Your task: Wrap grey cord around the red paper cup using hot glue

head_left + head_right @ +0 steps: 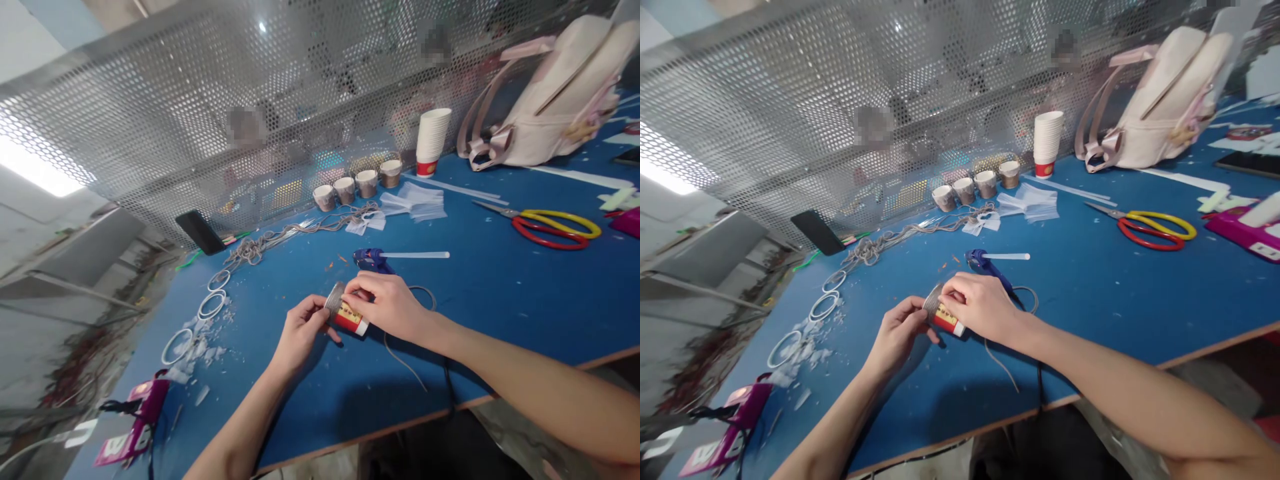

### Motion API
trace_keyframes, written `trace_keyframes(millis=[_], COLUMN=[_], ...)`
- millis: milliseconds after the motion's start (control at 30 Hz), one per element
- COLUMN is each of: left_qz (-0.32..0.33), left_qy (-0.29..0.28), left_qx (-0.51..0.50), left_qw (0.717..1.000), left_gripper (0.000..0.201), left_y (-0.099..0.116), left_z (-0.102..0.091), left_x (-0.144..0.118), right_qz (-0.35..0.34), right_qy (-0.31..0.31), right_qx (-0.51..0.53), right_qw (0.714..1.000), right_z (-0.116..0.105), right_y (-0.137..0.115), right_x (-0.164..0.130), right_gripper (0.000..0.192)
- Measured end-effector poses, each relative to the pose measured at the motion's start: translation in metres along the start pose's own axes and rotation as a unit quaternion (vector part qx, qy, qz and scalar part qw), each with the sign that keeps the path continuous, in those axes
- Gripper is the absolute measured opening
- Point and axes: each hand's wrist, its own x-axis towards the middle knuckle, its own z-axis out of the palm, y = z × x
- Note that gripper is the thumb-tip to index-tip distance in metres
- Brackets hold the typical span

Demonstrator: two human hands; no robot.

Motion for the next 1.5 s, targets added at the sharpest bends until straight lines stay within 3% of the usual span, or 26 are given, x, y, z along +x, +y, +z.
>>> trace_keyframes(millis=[467,1033,1500], left_qz=[-0.017,0.026,0.046], left_qy=[0.034,0.045,0.032], left_qx=[0.058,0.047,0.049], left_qw=[0.998,0.998,0.997], left_gripper=[0.011,0.002,0.009], left_y=[0.019,0.011,0.012], left_z=[0.015,0.007,0.005], left_x=[-0.004,-0.002,-0.006], right_qz=[-0.016,-0.010,-0.023], right_qy=[0.003,-0.002,-0.005], right_qx=[-0.002,-0.013,0.006], right_qw=[1.000,1.000,1.000], right_z=[0.000,0.002,0.002], right_y=[0.000,0.000,-0.002], right_x=[-0.001,-0.002,-0.004], right_gripper=[0.016,0.015,0.015])
